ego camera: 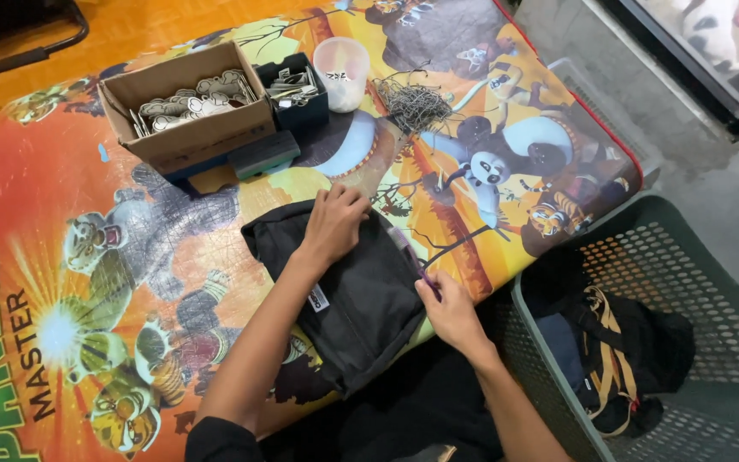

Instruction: The person is cleaning small bags and a backpack using a small brush, inspecting them, and organizing them into a basket.

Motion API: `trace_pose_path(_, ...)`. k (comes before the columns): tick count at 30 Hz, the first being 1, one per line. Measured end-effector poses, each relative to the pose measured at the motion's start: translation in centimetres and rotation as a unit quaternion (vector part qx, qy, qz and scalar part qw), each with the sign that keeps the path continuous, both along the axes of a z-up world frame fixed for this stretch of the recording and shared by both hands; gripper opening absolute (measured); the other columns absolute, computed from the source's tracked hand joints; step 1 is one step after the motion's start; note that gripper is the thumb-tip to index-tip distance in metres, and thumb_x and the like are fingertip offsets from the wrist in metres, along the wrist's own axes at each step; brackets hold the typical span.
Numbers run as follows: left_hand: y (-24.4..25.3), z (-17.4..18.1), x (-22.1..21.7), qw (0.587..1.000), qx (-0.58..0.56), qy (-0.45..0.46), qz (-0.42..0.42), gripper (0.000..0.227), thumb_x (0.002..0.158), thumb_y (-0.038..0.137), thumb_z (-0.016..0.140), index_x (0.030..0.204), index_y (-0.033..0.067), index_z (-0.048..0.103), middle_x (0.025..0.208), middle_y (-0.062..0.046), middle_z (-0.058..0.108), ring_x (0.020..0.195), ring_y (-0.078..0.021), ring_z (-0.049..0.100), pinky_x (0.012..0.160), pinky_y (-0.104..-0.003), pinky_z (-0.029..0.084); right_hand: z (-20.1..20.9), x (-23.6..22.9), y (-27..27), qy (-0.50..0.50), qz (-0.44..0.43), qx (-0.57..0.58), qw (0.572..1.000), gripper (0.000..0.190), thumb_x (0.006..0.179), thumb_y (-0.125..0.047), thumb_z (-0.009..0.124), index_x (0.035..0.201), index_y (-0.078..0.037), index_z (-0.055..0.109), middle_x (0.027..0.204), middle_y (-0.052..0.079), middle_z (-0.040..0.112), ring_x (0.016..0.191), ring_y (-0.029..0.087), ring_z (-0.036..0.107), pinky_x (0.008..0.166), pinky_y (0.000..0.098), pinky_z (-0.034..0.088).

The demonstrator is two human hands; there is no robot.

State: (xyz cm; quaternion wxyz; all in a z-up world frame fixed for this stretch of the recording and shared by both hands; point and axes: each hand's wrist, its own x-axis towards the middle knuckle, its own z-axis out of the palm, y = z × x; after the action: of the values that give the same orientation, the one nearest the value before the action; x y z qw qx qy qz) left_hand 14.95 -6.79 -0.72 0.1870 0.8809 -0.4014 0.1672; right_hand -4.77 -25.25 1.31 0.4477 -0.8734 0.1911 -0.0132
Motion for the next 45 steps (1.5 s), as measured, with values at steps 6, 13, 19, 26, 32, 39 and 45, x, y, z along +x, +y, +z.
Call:
trace_pose_path(6,0.6,1.0,0.5,0.997,-0.017,0.073,-0.012,0.011,0.094,0.028,0.063,0.089,0.0198,0.058,0.085,0.002,0.055,0.094,-0.0258,0.055,0.08,-0.04,0.044,0.5,-0.7,1.2,-0.086,-0.067,0.045,0.993,0.022,0.098,-0.022,0.061,0.082,-0.007,0.064,0.06,0.007,0.055,0.062,0.014,0.053,0.057,0.0321,0.047)
trace_pose_path(13,1.3,3.7,1.8,0.984,0.022,0.175,-0.038,0.015,0.099,0.028,0.057,0.087,0.0184,0.056,0.08,0.0,0.056,0.096,-0.0247,0.052,0.092,-0.039,0.037,2.0,-0.7,0.7,-0.086,-0.033,0.059,0.994,0.03,0.102,-0.025,0.058,0.077,-0.008,0.06,0.06,0.005,0.054,0.064,0.012,0.051,0.059,0.031,0.049)
trace_pose_path(19,1.4,4.7,2.1,0.951,-0.004,0.3,-0.074,0.016,0.102,0.025,0.053,0.091,0.0136,0.056,0.084,-0.006,0.059,0.097,-0.0285,0.052,0.096,-0.043,0.034,2.3,0.2,0.3,-0.068,-0.024,0.011,0.997,0.023,0.093,-0.027,0.071,0.082,-0.008,0.065,0.063,0.014,0.057,0.06,0.019,0.06,0.059,0.032,0.052)
trace_pose_path(26,1.5,4.7,2.2,0.925,-0.059,0.363,-0.094,0.017,0.101,0.023,0.054,0.087,0.0155,0.054,0.075,-0.002,0.055,0.09,-0.0225,0.053,0.095,-0.038,0.029,0.9,1.1,-0.4,-0.069,0.006,0.08,0.994,0.027,0.099,-0.024,0.064,0.077,-0.008,0.064,0.06,0.001,0.053,0.06,0.013,0.052,0.056,0.0287,0.048)
trace_pose_path(32,1.1,3.4,1.9,0.941,-0.058,0.322,-0.088,0.017,0.102,0.027,0.054,0.088,0.0172,0.054,0.074,-0.001,0.053,0.089,-0.0217,0.053,0.095,-0.039,0.028,-0.4,1.0,-1.3,-0.054,-0.002,0.086,0.995,0.035,0.104,-0.027,0.056,0.076,-0.006,0.061,0.059,0.003,0.055,0.062,0.01,0.048,0.053,0.0303,0.046)
trace_pose_path(39,0.6,3.0,1.5,0.957,-0.066,0.274,-0.068,0.012,0.101,0.027,0.058,0.094,0.018,0.056,0.076,0.0,0.056,0.094,-0.0213,0.055,0.098,-0.041,0.029,0.6,1.3,-0.2,-0.027,-0.038,0.077,0.996,0.022,0.08,-0.024,0.085,0.085,-0.008,0.072,0.058,0.0,0.059,0.05,0.008,0.052,0.051,0.0205,0.045)
trace_pose_path(45,0.7,2.7,1.4,0.976,-0.065,0.191,-0.085,0.016,0.1,0.026,0.06,0.086,0.0177,0.061,0.078,0.0,0.055,0.097,-0.0224,0.05,0.096,-0.041,0.031,0.4,1.2,0.2,-0.035,-0.011,0.05,0.998,0.024,0.095,-0.026,0.068,0.079,-0.009,0.069,0.055,0.005,0.055,0.054,0.013,0.05,0.052,0.0306,0.045)
